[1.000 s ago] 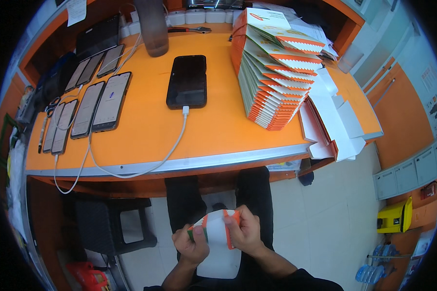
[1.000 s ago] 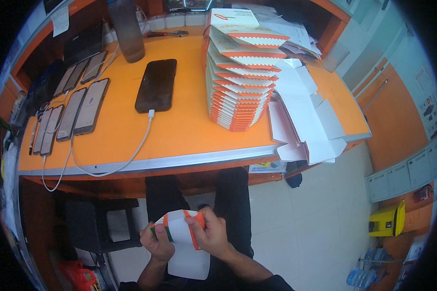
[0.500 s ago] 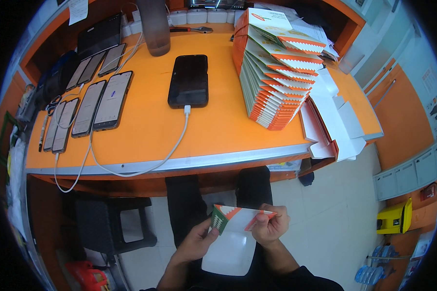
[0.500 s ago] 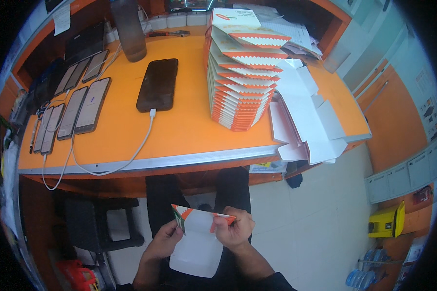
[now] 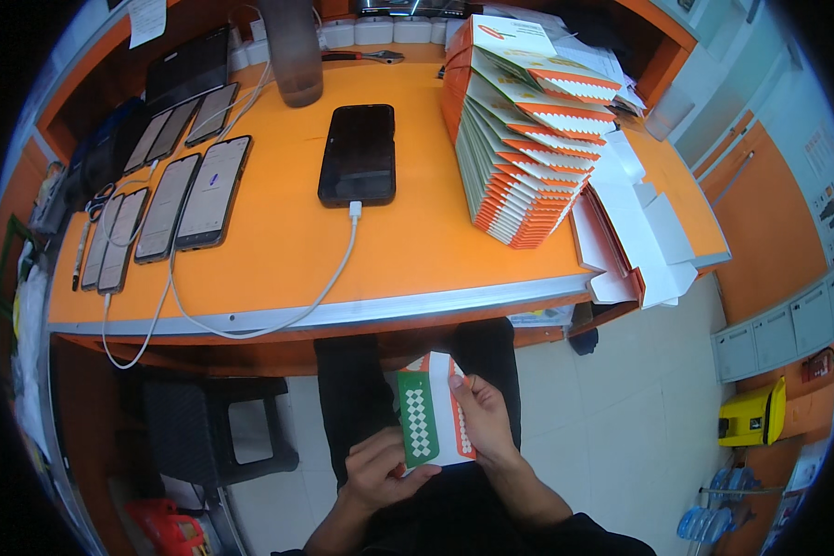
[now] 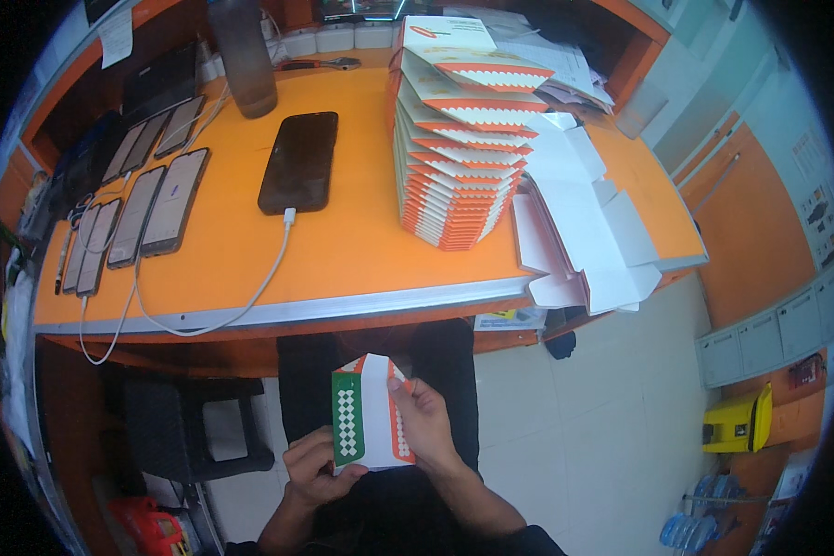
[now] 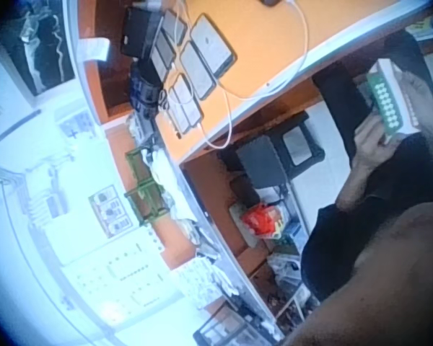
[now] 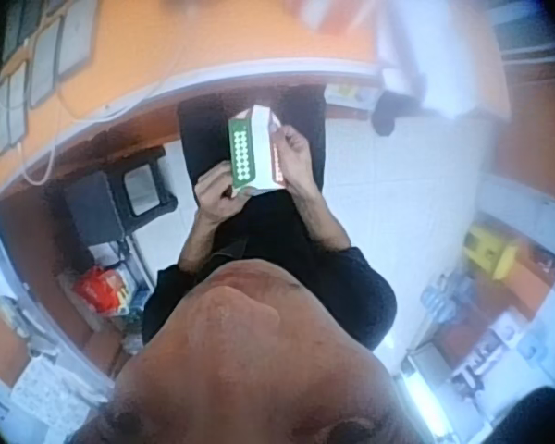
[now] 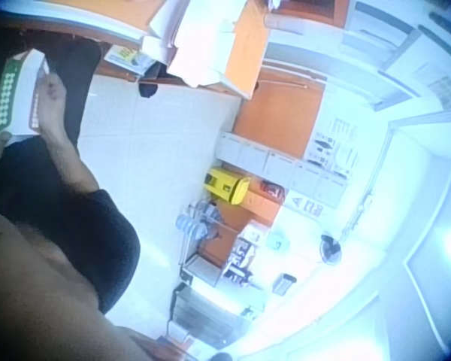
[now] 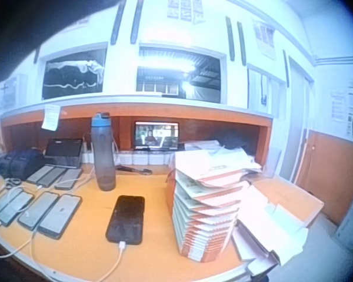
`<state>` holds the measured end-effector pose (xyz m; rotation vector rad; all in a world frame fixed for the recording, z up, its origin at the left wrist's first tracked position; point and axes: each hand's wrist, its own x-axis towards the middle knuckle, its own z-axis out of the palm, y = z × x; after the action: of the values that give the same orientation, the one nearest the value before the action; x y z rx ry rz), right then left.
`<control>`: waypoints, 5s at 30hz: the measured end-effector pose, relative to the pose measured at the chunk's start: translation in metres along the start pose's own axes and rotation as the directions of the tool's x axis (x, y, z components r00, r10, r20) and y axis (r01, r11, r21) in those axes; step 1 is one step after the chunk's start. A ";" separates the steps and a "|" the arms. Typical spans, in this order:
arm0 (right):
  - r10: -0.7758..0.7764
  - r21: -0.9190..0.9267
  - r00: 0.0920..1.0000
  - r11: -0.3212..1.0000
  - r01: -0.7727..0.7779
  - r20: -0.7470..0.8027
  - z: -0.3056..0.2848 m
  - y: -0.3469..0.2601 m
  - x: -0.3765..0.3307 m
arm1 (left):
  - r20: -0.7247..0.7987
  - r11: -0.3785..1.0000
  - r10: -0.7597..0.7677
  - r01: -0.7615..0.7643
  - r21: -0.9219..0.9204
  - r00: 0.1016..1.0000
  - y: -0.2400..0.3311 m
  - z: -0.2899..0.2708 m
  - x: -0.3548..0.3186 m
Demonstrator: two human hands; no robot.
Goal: The person folds flat paperboard pieces into small rectangular boxes and stacks them on the desk. They repeatedly pick up a flat piece, fold the sides and flaps, and place the finished box on a growing stack.
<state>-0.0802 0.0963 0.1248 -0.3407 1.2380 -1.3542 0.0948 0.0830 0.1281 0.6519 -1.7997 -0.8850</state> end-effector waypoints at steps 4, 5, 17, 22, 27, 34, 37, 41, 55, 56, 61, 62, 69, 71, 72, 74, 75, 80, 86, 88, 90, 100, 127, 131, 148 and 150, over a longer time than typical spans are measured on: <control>-0.018 0.048 0.999 0.999 0.017 0.028 -0.009 0.010 0.006 | 0.066 0.999 -0.033 0.031 0.033 0.997 0.000 -0.005 -0.001; -0.033 0.098 0.999 0.995 0.029 0.039 -0.010 0.009 0.008 | 0.082 0.999 -0.038 0.035 0.042 0.996 0.000 -0.006 0.000; -0.165 -0.212 0.694 0.881 0.423 0.701 -0.075 -0.069 0.012 | 0.342 0.960 -0.175 0.238 -0.150 0.923 0.003 -0.029 0.009; 0.054 -0.451 0.651 0.764 0.462 0.757 -0.067 -0.102 -0.002 | 0.406 0.953 -0.098 0.203 -0.224 0.909 0.005 -0.025 0.009; -0.502 -0.566 0.641 0.317 0.761 0.581 -0.069 -0.168 -0.046 | 0.112 0.966 -0.068 0.093 -0.241 0.991 0.001 -0.025 0.015; -0.937 -0.411 -0.229 -0.324 0.852 0.264 -0.050 -0.339 -0.081 | -0.030 0.757 -0.375 0.325 0.567 0.926 -0.054 -0.007 0.006; -0.726 -0.556 -0.501 -0.685 0.471 0.471 0.007 -0.380 -0.029 | -0.031 0.626 -0.460 0.349 0.697 0.887 -0.087 0.000 -0.020; -0.718 -0.467 -0.328 -0.665 0.583 0.614 0.071 -0.381 0.056 | 0.036 0.589 -0.398 0.225 0.776 0.917 -0.096 0.002 -0.027; -0.596 -0.590 0.155 -0.656 0.471 0.788 0.058 -0.344 0.082 | 0.043 0.614 -0.401 0.233 0.755 0.915 -0.100 0.002 -0.026; -0.608 -0.602 0.149 -0.665 0.442 0.780 0.058 -0.344 0.082 | 0.044 0.616 -0.399 0.232 0.753 0.916 -0.101 0.003 -0.026; -0.575 -0.663 0.332 -0.633 0.399 0.748 0.072 -0.360 0.077 | 0.039 0.613 -0.401 0.237 0.754 0.915 -0.102 0.003 -0.027; -0.557 -0.672 0.376 -0.629 0.390 0.740 0.075 -0.362 0.075 | 0.033 0.613 -0.403 0.243 0.752 0.915 -0.102 0.003 -0.027; -0.403 -0.705 0.580 -0.444 0.553 0.708 0.059 -0.360 0.054 | 0.027 0.613 -0.396 0.242 0.752 0.918 -0.101 0.002 -0.027; -0.375 -0.718 0.613 -0.325 0.615 0.695 0.046 -0.363 0.058 | 0.029 0.617 -0.391 0.239 0.750 0.920 -0.101 0.003 -0.027; -0.354 -0.736 0.645 -0.298 0.608 0.677 0.042 -0.367 0.060 | 0.031 0.621 -0.391 0.238 0.747 0.920 -0.100 0.003 -0.026; -0.353 -0.716 0.624 -0.317 0.622 0.697 0.039 -0.363 0.060 | 0.034 0.625 -0.390 0.238 0.743 0.920 -0.099 0.004 -0.025; -0.351 -0.703 0.609 -0.323 0.634 0.711 0.038 -0.361 0.061 | 0.031 0.621 -0.393 0.240 0.746 0.919 -0.099 0.004 -0.025; -0.480 -0.685 0.520 -0.280 0.672 0.706 0.036 -0.352 0.063 | 0.033 0.607 -0.400 0.238 0.758 0.916 -0.098 0.003 -0.025; -0.834 -0.573 0.251 -0.092 0.815 0.491 0.027 -0.353 0.065 | 0.027 0.607 -0.406 0.248 0.755 0.913 -0.095 0.003 -0.022; -0.824 -0.781 0.380 -0.113 0.614 0.419 0.004 -0.354 0.055 | 0.023 0.599 -0.418 0.256 0.758 0.908 -0.095 0.006 -0.022; -0.775 -0.916 0.510 -0.221 0.336 0.374 -0.009 -0.341 0.038 | 0.029 0.607 -0.422 0.259 0.751 0.906 -0.094 0.008 -0.021; -0.617 -0.952 0.742 -0.293 0.091 0.261 -0.044 -0.284 0.039 | 0.024 0.588 -0.450 0.276 0.760 0.893 -0.094 0.005 -0.021; -0.490 -0.916 0.871 0.334 0.221 0.032 -0.067 -0.291 0.039 | 0.035 0.594 -0.433 0.256 0.763 0.901 -0.096 0.003 -0.024; -0.476 -0.950 0.868 0.180 0.255 0.143 -0.065 -0.289 0.043 | 0.036 0.603 -0.431 0.258 0.754 0.902 -0.097 0.001 -0.024; -0.657 -0.877 0.748 0.304 0.371 0.089 -0.091 -0.319 0.035 | 0.047 0.618 -0.435 0.260 0.742 0.899 -0.095 0.001 -0.023; -0.728 -0.815 0.684 0.368 0.447 0.047 -0.092 -0.326 0.028 | 0.042 0.621 -0.430 0.261 0.739 0.902 -0.096 0.002 -0.022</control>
<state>-0.3364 0.0231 0.3362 -1.3800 2.1219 -1.4115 0.1050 0.0440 0.0387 1.5121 -2.2733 -0.4540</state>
